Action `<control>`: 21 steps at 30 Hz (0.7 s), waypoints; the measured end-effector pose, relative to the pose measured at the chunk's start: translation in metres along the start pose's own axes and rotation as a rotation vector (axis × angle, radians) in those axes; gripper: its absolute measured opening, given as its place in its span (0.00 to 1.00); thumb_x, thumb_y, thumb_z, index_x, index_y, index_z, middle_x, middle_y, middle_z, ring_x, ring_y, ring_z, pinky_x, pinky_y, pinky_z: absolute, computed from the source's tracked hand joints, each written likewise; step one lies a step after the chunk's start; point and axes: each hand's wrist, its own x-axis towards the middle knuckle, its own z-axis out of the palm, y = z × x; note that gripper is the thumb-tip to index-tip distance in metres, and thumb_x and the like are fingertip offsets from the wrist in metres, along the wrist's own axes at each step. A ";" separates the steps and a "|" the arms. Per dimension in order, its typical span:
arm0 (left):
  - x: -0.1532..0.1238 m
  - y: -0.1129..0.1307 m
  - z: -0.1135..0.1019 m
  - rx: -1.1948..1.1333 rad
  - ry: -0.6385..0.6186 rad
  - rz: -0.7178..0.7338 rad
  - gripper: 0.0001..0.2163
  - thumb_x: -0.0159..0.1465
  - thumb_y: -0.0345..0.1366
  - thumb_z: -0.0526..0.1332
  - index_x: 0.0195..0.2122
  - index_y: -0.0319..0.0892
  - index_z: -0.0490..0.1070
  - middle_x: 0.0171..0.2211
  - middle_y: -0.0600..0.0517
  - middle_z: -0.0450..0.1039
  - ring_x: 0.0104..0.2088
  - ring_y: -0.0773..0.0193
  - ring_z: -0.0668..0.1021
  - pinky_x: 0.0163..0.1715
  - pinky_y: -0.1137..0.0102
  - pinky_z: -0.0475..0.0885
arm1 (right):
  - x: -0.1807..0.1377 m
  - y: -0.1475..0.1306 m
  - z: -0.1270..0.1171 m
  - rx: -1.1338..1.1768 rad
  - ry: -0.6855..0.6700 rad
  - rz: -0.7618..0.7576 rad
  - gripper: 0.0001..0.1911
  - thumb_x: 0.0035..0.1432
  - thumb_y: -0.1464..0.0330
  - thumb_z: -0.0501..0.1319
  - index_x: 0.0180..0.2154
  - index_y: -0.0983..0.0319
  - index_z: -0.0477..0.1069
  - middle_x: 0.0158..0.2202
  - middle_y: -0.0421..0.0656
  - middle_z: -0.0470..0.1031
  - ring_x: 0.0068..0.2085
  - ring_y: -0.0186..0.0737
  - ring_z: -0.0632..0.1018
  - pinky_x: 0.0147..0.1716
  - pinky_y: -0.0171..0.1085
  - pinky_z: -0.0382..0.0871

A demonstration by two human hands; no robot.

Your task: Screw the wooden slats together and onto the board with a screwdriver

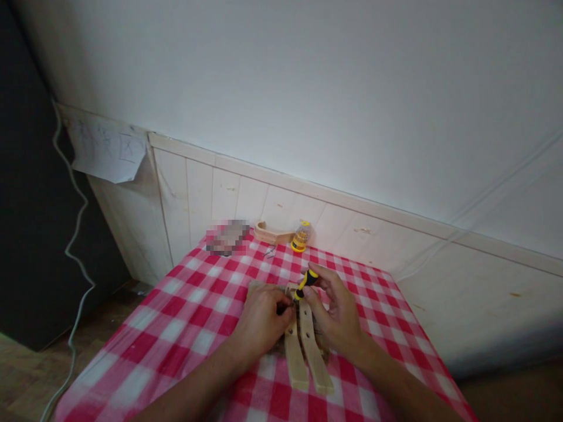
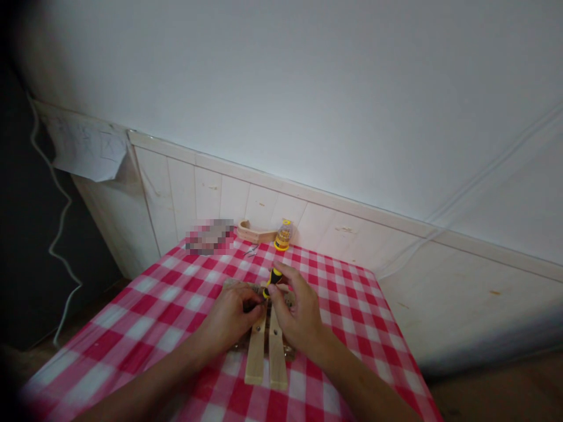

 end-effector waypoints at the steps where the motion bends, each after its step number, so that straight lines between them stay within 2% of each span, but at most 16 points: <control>1: 0.000 0.000 0.000 -0.002 -0.001 0.002 0.07 0.59 0.31 0.62 0.27 0.44 0.80 0.30 0.51 0.81 0.35 0.59 0.78 0.41 0.65 0.65 | -0.001 0.000 0.000 0.014 0.000 0.012 0.21 0.66 0.71 0.61 0.59 0.55 0.69 0.49 0.48 0.80 0.45 0.43 0.83 0.45 0.42 0.81; 6: 0.000 -0.002 0.001 -0.007 0.000 0.012 0.08 0.60 0.32 0.61 0.27 0.44 0.79 0.30 0.52 0.81 0.34 0.59 0.79 0.40 0.65 0.66 | 0.000 -0.001 0.001 0.032 0.019 0.050 0.19 0.65 0.71 0.62 0.57 0.55 0.71 0.46 0.47 0.81 0.43 0.42 0.83 0.43 0.42 0.81; 14: 0.000 0.000 0.001 0.002 -0.008 0.005 0.08 0.60 0.31 0.61 0.26 0.44 0.79 0.30 0.52 0.81 0.36 0.59 0.79 0.41 0.66 0.66 | 0.003 -0.003 0.000 0.013 0.040 -0.003 0.17 0.60 0.72 0.67 0.51 0.55 0.73 0.40 0.42 0.81 0.38 0.40 0.83 0.40 0.39 0.80; 21: 0.000 -0.003 0.003 -0.018 -0.013 -0.010 0.07 0.60 0.31 0.62 0.28 0.44 0.80 0.33 0.51 0.82 0.38 0.57 0.80 0.43 0.65 0.67 | 0.003 0.008 0.005 0.067 0.122 0.091 0.17 0.56 0.68 0.71 0.47 0.56 0.73 0.35 0.40 0.79 0.33 0.39 0.81 0.32 0.37 0.78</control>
